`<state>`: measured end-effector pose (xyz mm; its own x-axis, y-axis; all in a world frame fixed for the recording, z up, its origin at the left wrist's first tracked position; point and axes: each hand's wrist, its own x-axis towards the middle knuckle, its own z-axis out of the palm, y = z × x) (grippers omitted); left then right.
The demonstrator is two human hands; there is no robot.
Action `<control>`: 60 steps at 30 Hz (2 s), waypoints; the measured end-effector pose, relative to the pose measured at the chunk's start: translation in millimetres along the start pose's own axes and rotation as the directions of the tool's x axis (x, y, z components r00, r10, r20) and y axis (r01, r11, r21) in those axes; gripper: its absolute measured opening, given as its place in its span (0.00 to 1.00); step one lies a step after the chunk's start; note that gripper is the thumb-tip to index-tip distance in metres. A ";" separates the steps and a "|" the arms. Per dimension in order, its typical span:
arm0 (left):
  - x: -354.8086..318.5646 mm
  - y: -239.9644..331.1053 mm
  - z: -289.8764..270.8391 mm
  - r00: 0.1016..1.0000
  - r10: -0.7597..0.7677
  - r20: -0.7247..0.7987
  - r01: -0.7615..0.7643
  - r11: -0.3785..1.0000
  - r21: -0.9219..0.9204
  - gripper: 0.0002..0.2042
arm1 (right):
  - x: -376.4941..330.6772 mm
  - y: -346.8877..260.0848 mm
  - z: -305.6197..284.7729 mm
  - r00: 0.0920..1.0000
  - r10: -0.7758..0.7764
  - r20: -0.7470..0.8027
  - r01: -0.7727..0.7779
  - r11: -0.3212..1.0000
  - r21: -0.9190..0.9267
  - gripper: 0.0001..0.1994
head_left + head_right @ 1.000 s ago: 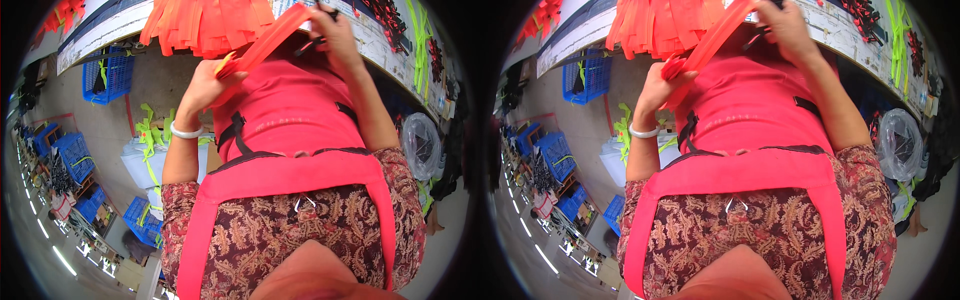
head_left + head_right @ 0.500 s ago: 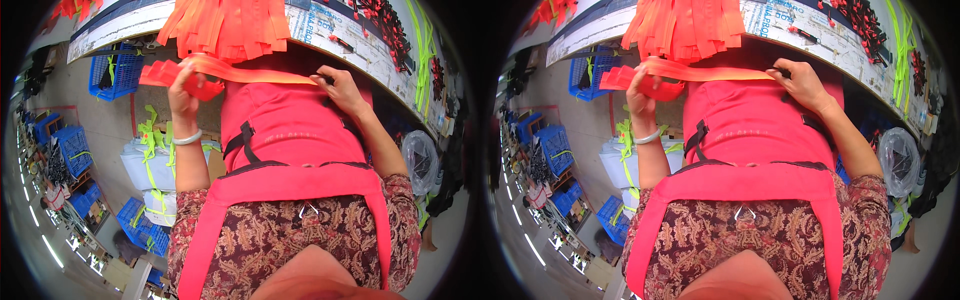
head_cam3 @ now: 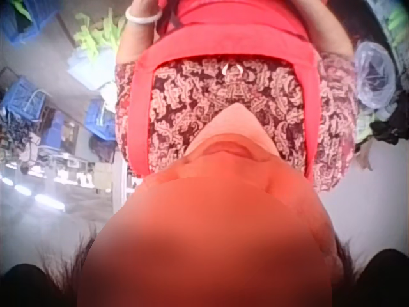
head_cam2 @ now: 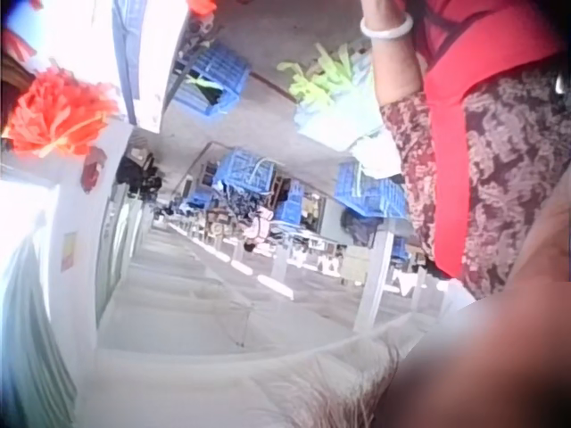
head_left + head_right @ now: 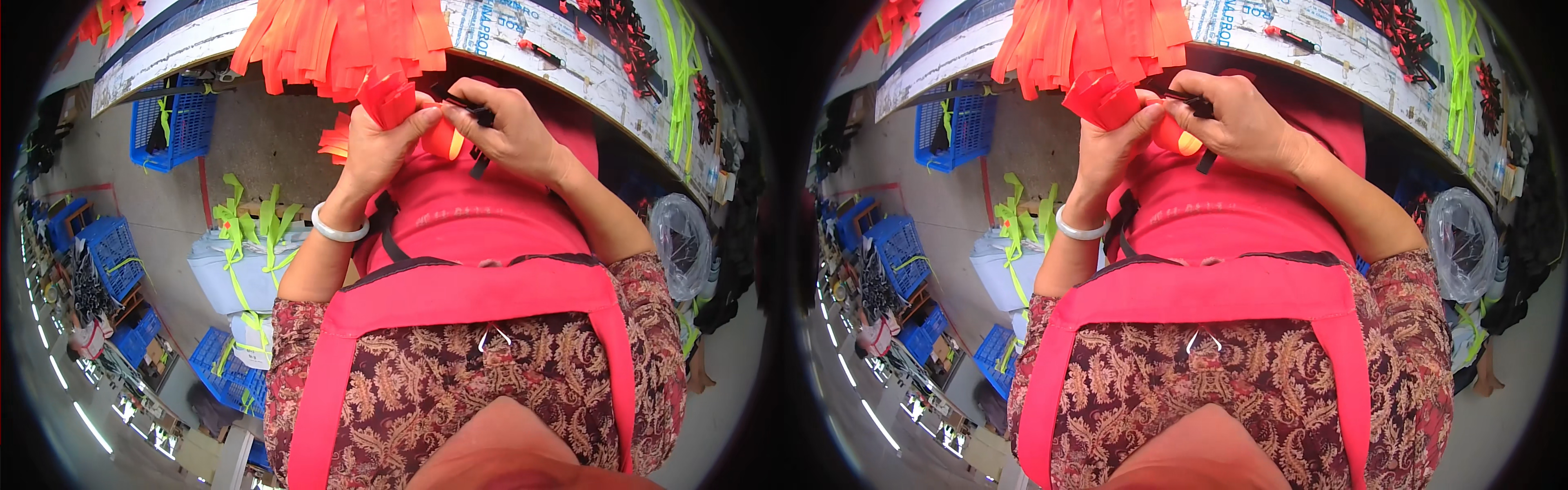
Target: Threading orange fabric straps through black plastic buckles to assemble industrial components at a workbench.
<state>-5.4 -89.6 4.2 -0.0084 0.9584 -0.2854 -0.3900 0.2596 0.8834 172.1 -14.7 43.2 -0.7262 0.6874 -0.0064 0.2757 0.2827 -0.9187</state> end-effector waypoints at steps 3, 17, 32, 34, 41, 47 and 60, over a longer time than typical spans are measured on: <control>1.2 -0.6 7.7 0.998 0.070 -0.003 -0.070 0.997 0.033 0.06 | -0.8 5.7 4.0 0.999 0.053 0.000 -0.053 0.999 0.003 0.09; 15.8 -0.9 -8.8 0.990 0.142 -0.011 -0.142 0.989 0.047 0.03 | 2.0 40.7 12.0 0.992 0.120 0.041 -0.127 0.956 0.265 0.14; 4.5 -1.4 0.7 0.970 0.238 0.057 -0.245 0.934 0.259 0.04 | -1.6 38.0 -5.4 0.919 0.393 0.036 -0.324 0.698 0.639 0.16; -0.6 -2.0 2.9 0.962 0.251 0.110 -0.274 0.893 0.357 0.04 | -1.5 37.9 -4.6 0.919 0.365 0.150 -0.348 0.569 0.745 0.17; 6.6 -3.6 -1.7 0.996 0.087 -0.009 -0.086 0.995 0.053 0.07 | -3.7 31.9 -11.4 0.924 0.356 0.141 -0.341 0.595 0.728 0.18; 8.4 4.1 1.2 0.991 0.128 0.047 -0.133 0.980 0.145 0.07 | -5.6 13.3 -5.0 0.936 0.315 0.157 -0.333 0.650 0.683 0.15; 6.2 -0.3 0.6 0.992 0.093 0.080 -0.100 0.991 0.091 0.08 | -8.0 11.5 -0.5 0.973 0.229 0.023 -0.222 0.907 0.357 0.08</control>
<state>-4.8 -83.7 2.4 0.0287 0.9848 -0.1713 -0.3021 0.1719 0.9377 181.4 -16.7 32.9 -0.6579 0.7186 -0.2254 0.1861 -0.1349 -0.9732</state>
